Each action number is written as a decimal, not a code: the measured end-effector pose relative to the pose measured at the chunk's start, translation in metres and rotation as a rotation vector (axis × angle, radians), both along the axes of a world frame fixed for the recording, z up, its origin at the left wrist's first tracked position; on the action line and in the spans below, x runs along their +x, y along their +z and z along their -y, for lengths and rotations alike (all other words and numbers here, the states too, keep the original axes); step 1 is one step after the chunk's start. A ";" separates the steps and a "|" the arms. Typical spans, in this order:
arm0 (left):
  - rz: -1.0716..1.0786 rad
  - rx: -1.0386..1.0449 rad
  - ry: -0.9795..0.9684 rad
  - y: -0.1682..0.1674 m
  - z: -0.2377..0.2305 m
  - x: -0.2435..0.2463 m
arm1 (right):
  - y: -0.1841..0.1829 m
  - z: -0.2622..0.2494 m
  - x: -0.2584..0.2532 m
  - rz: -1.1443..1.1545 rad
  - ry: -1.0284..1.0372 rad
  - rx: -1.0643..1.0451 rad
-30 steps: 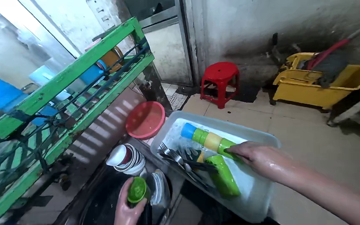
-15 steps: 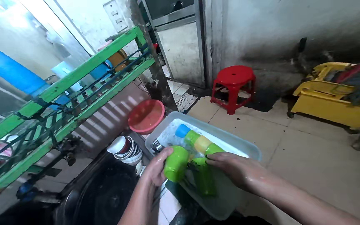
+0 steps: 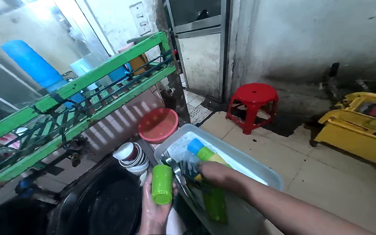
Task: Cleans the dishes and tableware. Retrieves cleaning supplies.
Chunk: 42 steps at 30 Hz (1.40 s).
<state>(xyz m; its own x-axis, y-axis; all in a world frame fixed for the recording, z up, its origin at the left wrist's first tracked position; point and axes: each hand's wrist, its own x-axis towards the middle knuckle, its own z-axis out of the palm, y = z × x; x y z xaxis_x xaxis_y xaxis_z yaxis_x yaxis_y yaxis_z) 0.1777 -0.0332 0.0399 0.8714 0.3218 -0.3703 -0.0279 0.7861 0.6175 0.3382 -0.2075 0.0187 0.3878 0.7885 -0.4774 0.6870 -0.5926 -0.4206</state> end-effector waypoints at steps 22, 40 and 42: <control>-0.015 0.304 -0.153 -0.018 -0.012 -0.042 | -0.025 -0.060 0.013 -0.253 -0.158 0.005; 0.029 0.297 -0.129 -0.021 -0.008 -0.050 | -0.016 -0.064 0.026 -0.112 -0.158 -0.132; 0.028 0.340 -0.127 -0.016 -0.008 -0.050 | 0.003 -0.058 0.028 -0.089 -0.137 -0.168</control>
<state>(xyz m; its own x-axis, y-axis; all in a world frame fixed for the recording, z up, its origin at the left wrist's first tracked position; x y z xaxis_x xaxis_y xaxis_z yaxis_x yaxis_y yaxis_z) 0.1275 -0.0255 0.0241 0.9204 0.3112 -0.2365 0.0362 0.5345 0.8444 0.3662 -0.1493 0.0215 0.4357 0.6382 -0.6347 0.5601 -0.7442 -0.3639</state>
